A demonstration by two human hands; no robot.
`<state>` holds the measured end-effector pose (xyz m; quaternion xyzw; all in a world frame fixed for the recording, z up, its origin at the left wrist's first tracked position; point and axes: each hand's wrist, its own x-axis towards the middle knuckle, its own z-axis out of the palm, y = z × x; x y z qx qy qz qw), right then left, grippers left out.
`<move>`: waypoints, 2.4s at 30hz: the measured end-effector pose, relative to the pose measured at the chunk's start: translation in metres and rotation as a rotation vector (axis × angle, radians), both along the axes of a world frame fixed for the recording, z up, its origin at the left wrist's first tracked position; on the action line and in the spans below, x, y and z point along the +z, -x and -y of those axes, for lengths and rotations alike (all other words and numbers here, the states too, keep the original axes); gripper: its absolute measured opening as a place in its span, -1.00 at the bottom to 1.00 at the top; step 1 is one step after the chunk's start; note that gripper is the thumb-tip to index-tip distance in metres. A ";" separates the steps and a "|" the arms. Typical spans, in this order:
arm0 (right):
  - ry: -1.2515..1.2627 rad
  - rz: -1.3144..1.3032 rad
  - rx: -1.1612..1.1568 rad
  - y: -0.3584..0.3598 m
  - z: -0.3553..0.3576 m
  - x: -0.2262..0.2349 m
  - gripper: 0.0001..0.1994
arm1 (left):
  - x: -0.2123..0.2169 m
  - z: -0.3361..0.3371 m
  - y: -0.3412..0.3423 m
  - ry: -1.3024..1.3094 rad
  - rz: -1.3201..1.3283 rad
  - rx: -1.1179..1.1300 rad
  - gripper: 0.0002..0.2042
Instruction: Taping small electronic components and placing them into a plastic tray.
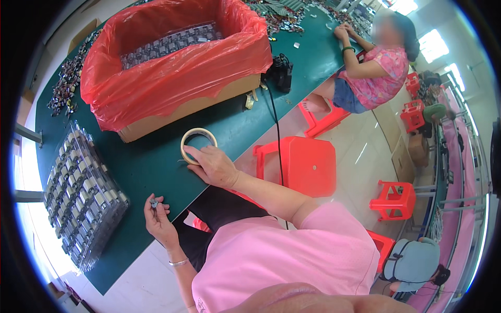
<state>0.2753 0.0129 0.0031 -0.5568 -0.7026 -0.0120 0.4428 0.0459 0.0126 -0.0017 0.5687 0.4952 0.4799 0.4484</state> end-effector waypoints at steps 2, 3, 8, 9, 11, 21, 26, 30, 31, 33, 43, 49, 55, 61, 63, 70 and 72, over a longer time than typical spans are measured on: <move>0.001 0.002 0.002 0.000 0.000 0.000 -0.43 | -0.001 0.000 0.000 0.001 -0.002 0.000 -0.75; -0.002 0.001 0.001 0.001 -0.001 -0.001 -0.43 | -0.002 0.000 0.001 0.004 0.003 -0.001 -0.75; 0.023 0.001 -0.003 0.000 -0.001 0.000 -0.42 | -0.001 -0.001 0.001 0.026 -0.005 -0.009 -0.75; 0.015 0.003 -0.004 0.000 -0.002 0.000 -0.42 | -0.002 -0.002 0.001 0.017 -0.012 -0.007 -0.74; 0.015 0.006 -0.008 0.000 -0.003 -0.001 -0.42 | -0.003 -0.002 0.001 0.014 -0.015 -0.008 -0.74; 0.016 -0.013 -0.003 0.000 -0.004 -0.003 -0.41 | -0.006 -0.002 0.002 0.037 -0.024 0.002 -0.73; 0.026 -0.010 -0.002 0.000 -0.003 -0.003 -0.41 | -0.005 -0.001 0.001 0.032 -0.029 -0.002 -0.73; 0.008 -0.010 -0.009 -0.002 -0.004 -0.006 -0.41 | -0.004 -0.002 -0.002 0.045 -0.040 -0.005 -0.73; -0.002 -0.011 -0.014 -0.004 -0.003 -0.006 -0.40 | -0.004 -0.003 -0.003 0.041 -0.049 -0.009 -0.73; -0.005 -0.012 -0.003 -0.001 -0.004 -0.005 -0.40 | -0.005 -0.002 0.000 0.043 -0.051 0.005 -0.73; -0.001 -0.007 0.003 -0.002 -0.003 -0.002 -0.42 | -0.003 -0.001 -0.003 0.012 -0.053 0.010 -0.75; 0.029 -0.007 -0.007 0.000 0.000 -0.005 -0.43 | -0.003 -0.001 -0.004 0.080 -0.052 0.051 -0.78; 0.219 -0.360 0.133 0.016 0.005 0.006 -0.42 | 0.007 0.000 0.014 0.154 0.265 0.008 -0.91; 0.537 -0.545 0.328 0.055 0.033 0.047 -0.38 | 0.043 0.032 0.015 0.282 0.427 -0.026 -0.90; 0.462 -0.578 0.413 0.064 0.036 0.046 -0.39 | 0.047 0.033 0.014 0.209 0.436 0.014 -0.91; 0.598 -0.618 0.467 0.079 0.037 0.060 -0.46 | 0.053 0.038 0.021 -0.013 0.093 0.110 -0.89; 0.626 -0.647 0.532 0.083 0.037 0.063 -0.50 | 0.059 0.043 0.022 -0.019 0.043 0.145 -0.90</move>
